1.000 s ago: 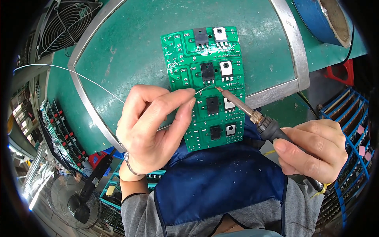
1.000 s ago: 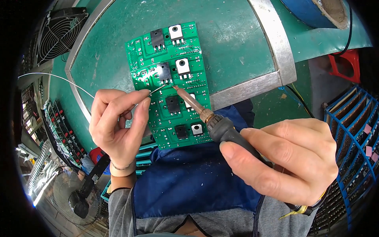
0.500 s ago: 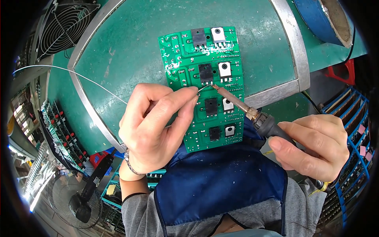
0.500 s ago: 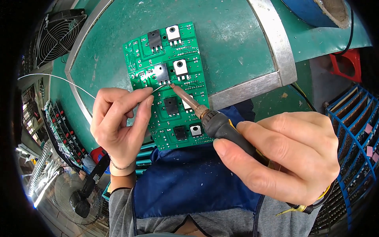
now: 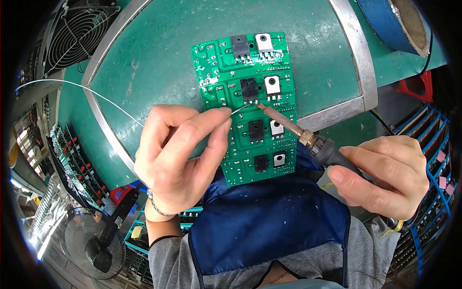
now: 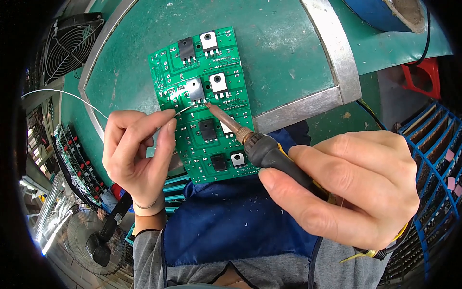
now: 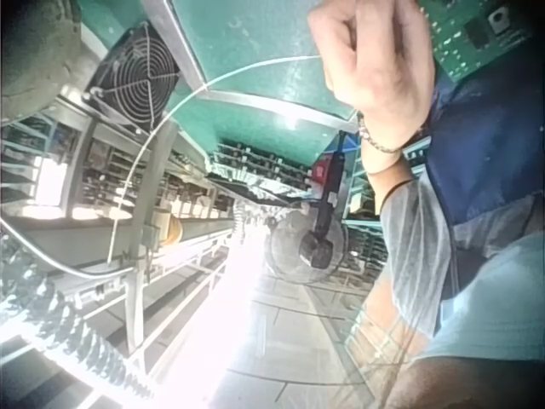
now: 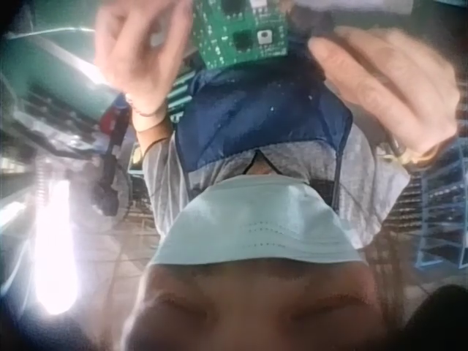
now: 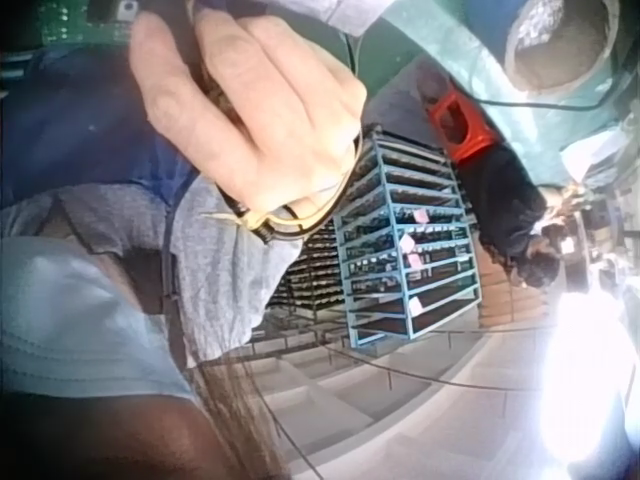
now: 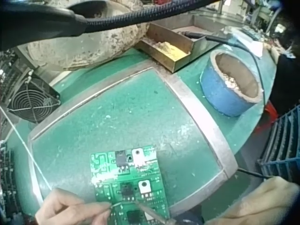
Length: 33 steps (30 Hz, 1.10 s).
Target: The person solders electronic components onto a printed circuit board using a soldering iron and solder wire.
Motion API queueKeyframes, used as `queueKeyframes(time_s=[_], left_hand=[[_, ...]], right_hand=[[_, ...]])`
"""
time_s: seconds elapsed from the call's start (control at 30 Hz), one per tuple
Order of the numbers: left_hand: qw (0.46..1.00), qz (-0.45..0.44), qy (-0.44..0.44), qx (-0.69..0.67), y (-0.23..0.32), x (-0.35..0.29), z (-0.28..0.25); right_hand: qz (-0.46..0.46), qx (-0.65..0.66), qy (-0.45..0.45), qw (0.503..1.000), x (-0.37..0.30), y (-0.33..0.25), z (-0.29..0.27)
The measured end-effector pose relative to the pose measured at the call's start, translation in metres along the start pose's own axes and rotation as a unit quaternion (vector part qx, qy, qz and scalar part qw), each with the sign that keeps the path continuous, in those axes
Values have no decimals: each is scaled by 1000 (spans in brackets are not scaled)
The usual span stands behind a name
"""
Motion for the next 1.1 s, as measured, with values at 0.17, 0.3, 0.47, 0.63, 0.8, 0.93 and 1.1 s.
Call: queueKeyframes(time_s=[0.17, 0.3, 0.47, 0.63, 0.8, 0.93, 1.1], left_hand=[[1000, 7, -20, -11, 3, 2, 6], [999, 22, -20, -11, 3, 3, 9], [999, 29, -19, -7, 2, 3, 11], [1000, 20, -24, 3, 4, 3, 10], [1000, -22, -5, 1, -6, 0, 0], [1000, -25, 0, -6, -11, -3, -1], [999, -31, -16, -21, -10, -4, 1]], right_hand=[[-3, -8, 5, 1000, 0, -1, 0], [-1, -6, -2, 1000, 0, 0, 0], [-4, -1, 0, 1000, -1, 0, 1], [-9, 9, -3, 1000, -2, 1, 2], [-11, -11, 16, 1000, 0, -2, -1], [-5, 27, -4, 1000, -3, -2, -3], [-10, 1, 3, 1000, -2, -4, -2]])
Point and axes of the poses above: each hand's wrist, its own x-axis towards the middle knuckle, its own z-axis out of the palm, y = z × x, the point moved 7 cm from there along x, towards the middle knuckle, and after that the axes turned 14 degrees about -z, right-handed, at the moved point
